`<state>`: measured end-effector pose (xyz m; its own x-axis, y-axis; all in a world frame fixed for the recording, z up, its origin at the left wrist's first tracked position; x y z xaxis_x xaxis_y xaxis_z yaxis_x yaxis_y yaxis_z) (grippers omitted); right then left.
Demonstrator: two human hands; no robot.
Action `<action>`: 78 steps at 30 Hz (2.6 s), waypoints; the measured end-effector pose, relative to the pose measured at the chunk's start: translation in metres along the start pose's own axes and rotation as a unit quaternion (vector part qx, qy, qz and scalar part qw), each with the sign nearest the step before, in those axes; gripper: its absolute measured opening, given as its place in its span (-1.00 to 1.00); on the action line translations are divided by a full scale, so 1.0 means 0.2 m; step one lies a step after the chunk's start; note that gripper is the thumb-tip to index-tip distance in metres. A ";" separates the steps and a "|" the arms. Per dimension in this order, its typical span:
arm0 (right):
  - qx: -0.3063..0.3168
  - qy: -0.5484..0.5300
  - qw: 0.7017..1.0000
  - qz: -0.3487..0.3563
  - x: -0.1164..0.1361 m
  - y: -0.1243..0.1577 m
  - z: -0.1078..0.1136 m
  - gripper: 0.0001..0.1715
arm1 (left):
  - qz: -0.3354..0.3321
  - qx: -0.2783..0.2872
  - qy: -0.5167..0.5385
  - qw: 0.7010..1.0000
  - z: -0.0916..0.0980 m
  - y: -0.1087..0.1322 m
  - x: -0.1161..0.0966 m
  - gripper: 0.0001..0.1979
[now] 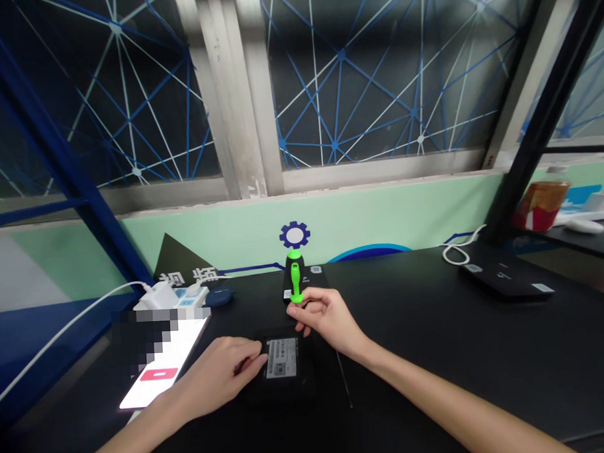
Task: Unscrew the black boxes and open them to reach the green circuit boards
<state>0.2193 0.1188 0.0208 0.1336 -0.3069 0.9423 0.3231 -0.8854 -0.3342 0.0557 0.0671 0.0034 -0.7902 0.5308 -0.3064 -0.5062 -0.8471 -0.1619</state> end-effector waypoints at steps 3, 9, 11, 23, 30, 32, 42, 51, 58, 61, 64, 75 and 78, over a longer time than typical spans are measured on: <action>-0.027 -0.010 1.000 -0.002 -0.03 0.00 0.02 -0.55 | -0.002 -0.003 0.001 1.000 0.00 0.00 0.00 -0.61; -0.042 -0.031 0.999 -0.003 -0.04 0.00 0.03 -0.51 | -0.005 -0.009 0.011 1.000 0.00 0.00 0.00 -0.60; -0.033 -0.027 0.999 0.001 -0.04 0.00 0.02 -0.54 | -0.004 -0.007 0.012 1.000 0.00 0.00 0.00 -0.60; 0.008 -0.009 0.999 0.035 -0.04 0.01 0.00 -0.63 | 0.003 -0.002 0.010 1.000 0.01 0.00 -0.01 -0.61; 0.012 -0.010 0.999 0.046 -0.03 0.01 0.00 -0.66 | 0.008 0.006 0.007 1.000 0.01 0.01 0.00 -0.60; 0.009 -0.008 0.999 0.048 -0.01 0.01 0.00 -0.65 | 0.008 0.010 0.005 1.000 0.00 0.01 -0.01 -0.60; -0.032 -0.011 0.996 0.080 0.06 0.00 0.05 -0.68 | 0.010 0.013 0.006 1.000 0.01 0.01 -0.01 -0.60; -0.086 -0.005 0.989 0.119 0.07 0.02 0.11 -0.73 | 0.017 0.018 0.006 1.000 0.00 0.00 0.00 -0.60; -0.076 -0.011 0.993 0.093 0.04 -0.01 0.12 -0.68 | 0.016 0.017 0.004 1.000 0.01 0.00 -0.01 -0.60; -0.071 -0.005 0.993 0.090 0.05 0.00 0.12 -0.59 | 0.016 0.018 0.003 1.000 0.01 0.01 0.00 -0.60; -0.059 0.047 0.992 0.105 0.07 0.00 0.10 -0.51 | 0.018 0.018 0.003 1.000 0.00 0.01 0.00 -0.60; -0.008 0.097 0.994 0.056 0.03 0.02 0.05 -0.47 | 0.018 0.017 0.002 1.000 0.00 0.00 0.00 -0.60; -0.021 0.088 0.994 0.060 0.04 0.03 0.06 -0.46 | 0.019 0.017 0.001 1.000 0.00 0.00 0.00 -0.60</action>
<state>0.2332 0.1158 0.0265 0.0012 -0.4647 0.8855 0.2743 -0.8514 -0.4471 0.0553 0.0668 0.0034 -0.8078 0.4988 -0.3140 -0.4882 -0.8648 -0.1178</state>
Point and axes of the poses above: each hand's wrist, its own y-axis away from the middle knuckle, its own z-axis out of the back of the hand, x = y × z, the point moved 8 cm from there along -y, towards the middle knuckle, and after that the axes turned 6 degrees about z, right-handed, at the moved point
